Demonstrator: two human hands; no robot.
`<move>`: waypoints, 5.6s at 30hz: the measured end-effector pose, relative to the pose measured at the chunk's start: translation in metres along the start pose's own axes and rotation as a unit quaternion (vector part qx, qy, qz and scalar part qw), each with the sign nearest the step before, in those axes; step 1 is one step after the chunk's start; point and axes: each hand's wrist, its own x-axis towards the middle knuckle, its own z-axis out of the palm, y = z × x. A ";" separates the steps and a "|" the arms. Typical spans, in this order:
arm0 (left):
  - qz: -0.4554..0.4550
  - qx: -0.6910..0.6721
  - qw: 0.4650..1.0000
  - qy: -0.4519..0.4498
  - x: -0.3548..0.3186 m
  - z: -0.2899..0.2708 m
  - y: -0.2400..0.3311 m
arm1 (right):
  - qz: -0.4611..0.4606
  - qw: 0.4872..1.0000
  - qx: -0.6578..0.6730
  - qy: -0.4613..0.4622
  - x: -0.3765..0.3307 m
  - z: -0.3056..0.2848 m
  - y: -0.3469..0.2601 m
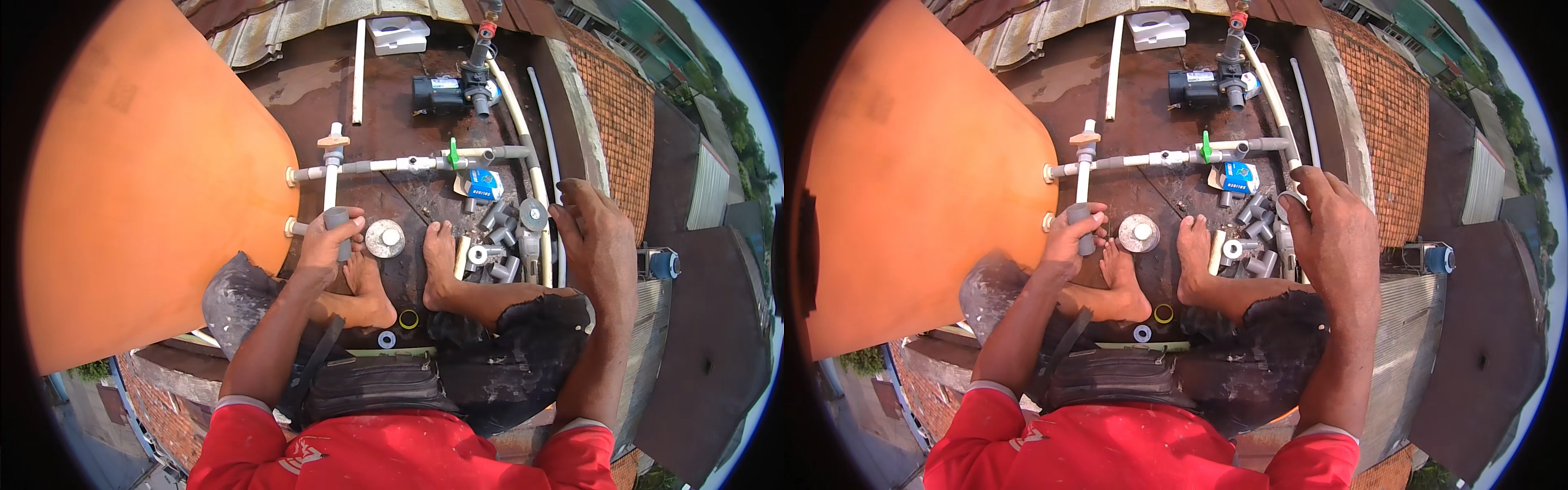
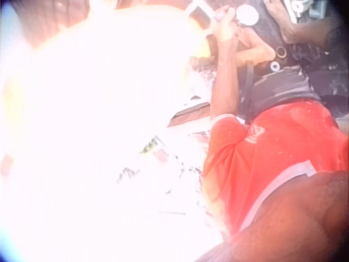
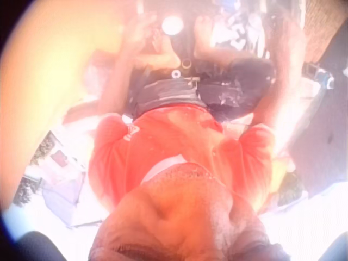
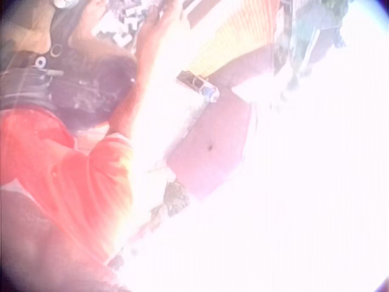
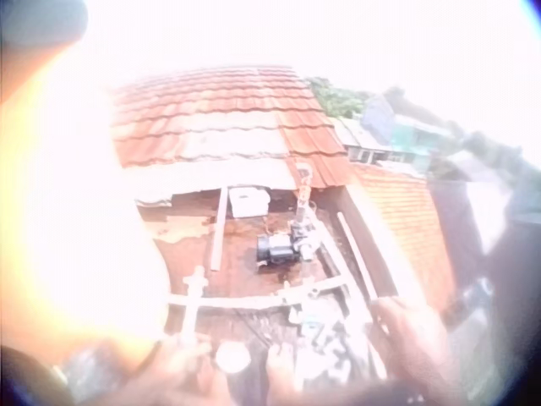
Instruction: The person assembles a PVC plumbing system on a rooftop, connecting pipes, valves, and fittings to a water pump and large orange tank. They apply sealant to joints, tighten connections by hand, and arrange components around the pump.
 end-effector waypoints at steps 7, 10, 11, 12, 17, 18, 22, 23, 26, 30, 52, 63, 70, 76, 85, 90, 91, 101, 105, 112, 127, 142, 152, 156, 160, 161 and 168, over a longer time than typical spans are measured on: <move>-0.040 0.030 0.998 -0.039 0.017 -0.012 -0.024 | -0.092 0.925 -0.046 -0.366 -0.041 0.052 0.008; -0.054 0.046 0.997 -0.041 0.019 -0.004 -0.024 | -0.091 0.949 -0.056 -0.296 -0.035 0.062 0.007; -0.055 0.040 0.997 -0.046 0.017 -0.004 -0.025 | -0.098 0.947 -0.049 -0.301 -0.036 0.066 0.006; -0.051 0.032 0.997 -0.055 0.019 -0.001 -0.025 | -0.104 0.947 -0.048 -0.301 -0.035 0.066 0.005; -0.040 0.047 0.997 -0.056 0.022 -0.002 -0.027 | -0.116 0.919 -0.079 -0.370 -0.030 0.076 0.004; -0.039 0.047 0.997 -0.051 0.022 -0.003 -0.028 | -0.114 0.920 -0.076 -0.368 -0.028 0.075 0.001; -0.044 0.030 0.997 -0.051 0.022 -0.007 -0.027 | -0.114 0.922 -0.070 -0.365 -0.025 0.075 -0.003; -0.045 0.027 0.997 -0.050 0.022 -0.007 -0.027 | -0.115 0.921 -0.070 -0.365 -0.025 0.077 -0.002; -0.035 0.034 0.998 -0.047 0.021 -0.007 -0.026 | -0.125 0.921 -0.072 -0.363 -0.026 0.081 -0.001; -0.034 0.040 0.997 -0.050 0.019 -0.008 -0.024 | -0.104 0.919 -0.070 -0.374 -0.025 0.085 -0.004; -0.052 0.032 0.997 -0.050 0.020 -0.008 -0.031 | -0.102 0.926 -0.038 -0.361 -0.029 0.084 0.002; -0.050 0.048 0.996 -0.049 0.021 -0.010 -0.033 | -0.111 0.925 -0.046 -0.360 -0.028 0.084 0.001; -0.052 0.042 0.996 -0.050 0.021 -0.010 -0.032 | -0.103 0.925 -0.043 -0.364 -0.027 0.084 0.000; -0.055 0.033 0.996 -0.054 0.022 -0.011 -0.033 | -0.107 0.922 -0.050 -0.368 -0.026 0.083 -0.001; -0.046 0.053 0.996 -0.048 0.022 -0.011 -0.034 | -0.109 0.922 -0.054 -0.368 -0.027 0.086 -0.001; -0.046 0.056 0.996 -0.048 0.020 -0.011 -0.034 | -0.104 0.922 -0.054 -0.369 -0.028 0.086 -0.001; -0.046 0.058 0.996 -0.047 0.020 -0.010 -0.033 | -0.102 0.921 -0.054 -0.373 -0.027 0.086 -0.002; -0.068 0.017 0.995 -0.065 0.024 -0.007 -0.010 | -0.093 0.877 0.096 -0.461 0.044 0.040 0.017; -0.076 -0.025 0.992 -0.092 0.078 0.035 0.037 | 0.077 0.925 0.160 -0.337 0.145 0.066 0.063; -0.062 0.009 0.997 -0.055 0.331 0.109 0.067 | 0.284 0.884 0.300 -0.221 0.323 0.316 0.187; -0.090 0.000 0.992 -0.090 0.501 0.138 0.027 | 0.271 0.735 0.619 -0.058 0.362 0.391 0.173; -0.045 0.039 0.998 -0.010 0.561 0.137 0.058 | 0.270 0.762 0.583 -0.078 0.438 0.418 0.160; -0.050 0.073 0.994 0.071 0.523 0.154 0.056 | 0.283 0.827 0.475 -0.099 0.421 0.395 0.184; 0.037 0.023 0.993 0.112 0.489 0.145 0.063 | 0.240 0.845 0.475 -0.057 0.379 0.335 0.213; 0.045 0.012 0.999 0.008 0.417 0.142 0.073 | 0.248 0.860 0.440 -0.075 0.306 0.290 0.223; 0.034 0.029 0.999 -0.012 0.402 0.144 0.080 | 0.252 0.866 0.423 -0.080 0.301 0.290 0.217; 0.045 0.052 0.998 0.010 0.392 0.143 0.062 | 0.181 0.967 0.179 -0.007 0.372 0.384 0.163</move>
